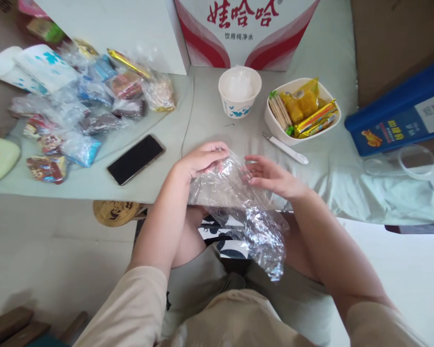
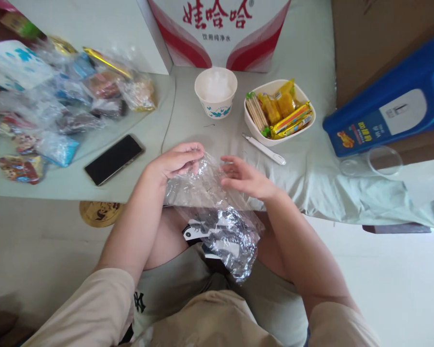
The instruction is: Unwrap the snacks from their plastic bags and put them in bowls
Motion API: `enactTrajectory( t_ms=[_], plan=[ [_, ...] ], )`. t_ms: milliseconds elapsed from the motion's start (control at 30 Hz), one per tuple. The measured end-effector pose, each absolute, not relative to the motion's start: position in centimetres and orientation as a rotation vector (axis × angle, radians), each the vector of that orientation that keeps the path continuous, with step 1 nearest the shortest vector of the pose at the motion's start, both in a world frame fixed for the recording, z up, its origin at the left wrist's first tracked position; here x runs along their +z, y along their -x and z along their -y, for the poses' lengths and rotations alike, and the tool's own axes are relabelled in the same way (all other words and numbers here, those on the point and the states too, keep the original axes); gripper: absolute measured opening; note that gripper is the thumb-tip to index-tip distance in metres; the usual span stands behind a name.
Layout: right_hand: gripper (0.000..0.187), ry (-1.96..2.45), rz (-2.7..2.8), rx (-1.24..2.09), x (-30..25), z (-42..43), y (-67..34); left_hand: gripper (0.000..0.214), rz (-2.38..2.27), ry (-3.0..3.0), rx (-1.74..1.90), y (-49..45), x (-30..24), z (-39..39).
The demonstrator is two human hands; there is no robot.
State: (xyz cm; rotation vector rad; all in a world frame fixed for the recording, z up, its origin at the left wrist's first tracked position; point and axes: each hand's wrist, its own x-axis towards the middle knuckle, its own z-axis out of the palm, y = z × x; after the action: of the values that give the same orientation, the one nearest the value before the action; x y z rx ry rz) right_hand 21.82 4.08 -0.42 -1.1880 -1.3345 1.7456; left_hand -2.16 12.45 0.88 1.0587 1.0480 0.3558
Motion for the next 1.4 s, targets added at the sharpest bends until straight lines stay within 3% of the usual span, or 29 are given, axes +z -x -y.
enactTrajectory(
  t_ms=[100, 333, 433, 600, 767, 1033, 1133, 1267, 1333, 1400],
  plan=[
    [0.027, 1.099, 1.5, 1.976, 0.0, -4.4, -20.7, 0.028, -0.903, -0.981, 0.376, 1.6, 1.1, -12.9],
    [0.043, 1.072, 1.04, 1.769, 0.2, -5.3, -20.7, 0.074, -0.77, -0.629, 0.797, 0.1, 1.3, -13.6],
    [0.05, 1.08, 0.858, 1.651, -0.1, -5.9, -20.2, 0.085, -0.699, -0.552, 0.762, -1.6, 0.8, -13.1],
    [0.047, 1.138, 0.805, 1.586, -0.3, -5.9, -20.2, 0.08, -0.646, -0.564, 0.674, -3.1, 0.0, -12.1],
    [0.039, 1.293, 0.906, 1.452, -0.4, -5.2, -21.3, 0.089, -0.774, -0.659, 0.779, -2.8, -0.3, -12.5],
    [0.03, 1.321, 0.969, 1.3, -0.1, -5.4, -22.0, 0.05, -0.856, -0.708, 1.147, -1.5, -1.5, -14.0],
    [0.031, 1.29, 0.989, 1.325, -0.2, -5.6, -22.0, 0.045, -0.858, -0.643, 0.985, -1.5, -1.2, -14.0],
    [0.037, 1.201, 1.044, 1.451, -0.1, -5.6, -21.6, 0.064, -0.79, -0.639, 0.636, -1.7, -0.4, -13.3],
    [0.039, 1.187, 1.079, 1.498, 0.0, -5.5, -21.5, 0.067, -0.813, -0.662, 0.69, -1.6, -0.2, -13.2],
    [0.039, 1.198, 1.103, 1.51, 0.1, -5.4, -21.4, 0.055, -0.89, -0.686, 0.84, -1.2, -0.2, -13.5]
  ],
)
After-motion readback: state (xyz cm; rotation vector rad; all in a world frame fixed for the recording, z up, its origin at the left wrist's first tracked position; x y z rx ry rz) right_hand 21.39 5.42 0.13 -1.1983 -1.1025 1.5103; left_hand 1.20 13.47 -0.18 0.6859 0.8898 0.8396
